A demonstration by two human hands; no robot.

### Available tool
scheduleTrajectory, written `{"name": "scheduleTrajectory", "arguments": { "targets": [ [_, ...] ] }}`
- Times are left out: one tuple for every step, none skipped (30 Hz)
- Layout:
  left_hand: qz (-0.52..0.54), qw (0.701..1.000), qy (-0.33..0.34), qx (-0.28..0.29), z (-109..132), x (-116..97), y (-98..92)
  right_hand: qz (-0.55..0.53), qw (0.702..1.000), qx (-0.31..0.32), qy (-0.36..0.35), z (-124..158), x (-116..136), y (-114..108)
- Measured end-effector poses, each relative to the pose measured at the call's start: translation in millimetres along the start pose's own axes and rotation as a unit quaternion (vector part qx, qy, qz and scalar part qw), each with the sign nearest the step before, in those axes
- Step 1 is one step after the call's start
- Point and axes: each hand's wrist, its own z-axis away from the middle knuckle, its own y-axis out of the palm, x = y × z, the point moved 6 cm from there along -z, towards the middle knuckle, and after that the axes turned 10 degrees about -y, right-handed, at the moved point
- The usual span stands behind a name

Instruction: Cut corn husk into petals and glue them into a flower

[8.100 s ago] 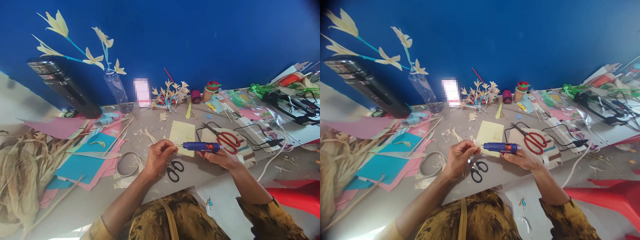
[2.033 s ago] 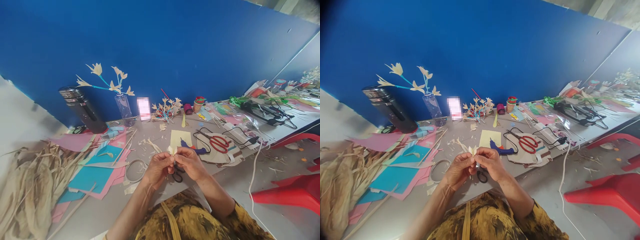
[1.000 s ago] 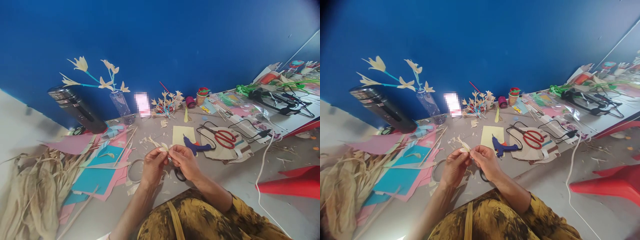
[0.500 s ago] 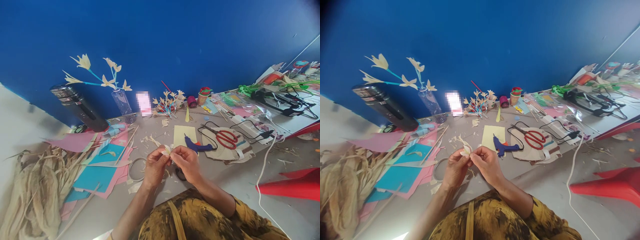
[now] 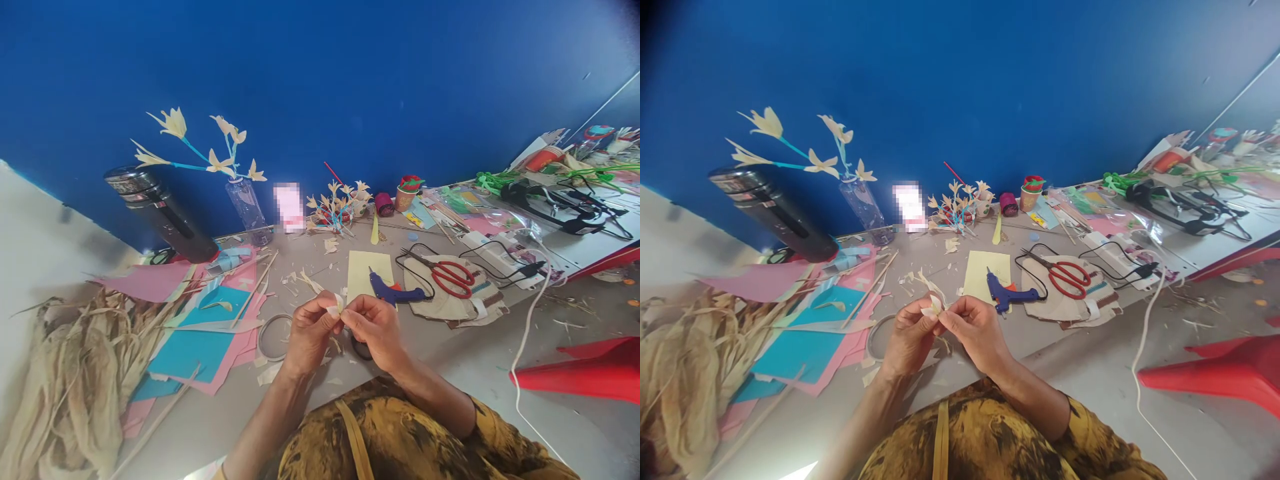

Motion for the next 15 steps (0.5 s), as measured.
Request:
{"name": "scheduleTrajectory", "arguments": {
  "targets": [
    [0.001, 1.000, -0.005, -0.004, 0, 0, 1.1, 0.004, 1.000, 0.000, -0.002, 0, -1, 0],
    [0.003, 1.000, -0.010, -0.009, 1, 1, 1.9, 0.008, 1.000, 0.001, -0.004, 0, -1, -1],
    [0.006, 1.000, -0.015, -0.012, 1, 2, 2.5, 0.012, 1.000, 0.002, -0.008, 0, -2, -1],
    [0.007, 1.000, -0.020, -0.014, 1, 2, 3.1, 0.016, 1.000, 0.004, -0.011, -1, -1, -1],
    [0.009, 1.000, -0.024, -0.015, 1, 3, 3.6, 0.018, 1.000, 0.006, -0.015, -1, -1, 0],
    [0.009, 0.999, -0.028, -0.015, 1, 4, 4.2, 0.020, 1.000, 0.009, -0.017, -1, 1, 1],
    [0.008, 0.999, -0.033, -0.013, 0, 5, 4.9, 0.021, 1.000, 0.014, -0.016, -2, 2, 1],
    [0.006, 0.999, -0.039, -0.011, 0, 6, 5.6, 0.021, 1.000, 0.018, -0.015, -2, 4, 2],
    [0.004, 0.999, -0.043, -0.010, 0, 6, 6.3, 0.019, 0.999, 0.023, -0.014, -3, 6, 3],
    [0.001, 0.999, -0.045, -0.010, 0, 7, 6.7, 0.017, 0.999, 0.028, -0.012, -3, 8, 4],
    [-0.002, 0.999, -0.045, -0.010, 0, 7, 6.9, 0.016, 0.999, 0.031, -0.012, -4, 9, 4],
    [-0.006, 0.999, -0.042, -0.012, 0, 7, 6.8, 0.014, 0.999, 0.033, -0.012, -4, 10, 3],
    [-0.009, 0.999, -0.038, -0.016, 1, 7, 6.3, 0.009, 0.999, 0.036, -0.013, -5, 10, 3],
    [-0.014, 0.999, -0.033, -0.020, 0, 7, 5.6, 0.001, 0.999, 0.039, -0.012, -5, 9, 2],
    [-0.020, 0.999, -0.028, -0.024, 0, 6, 4.6, -0.012, 0.999, 0.043, -0.009, -5, 7, 1]
  ]
}}
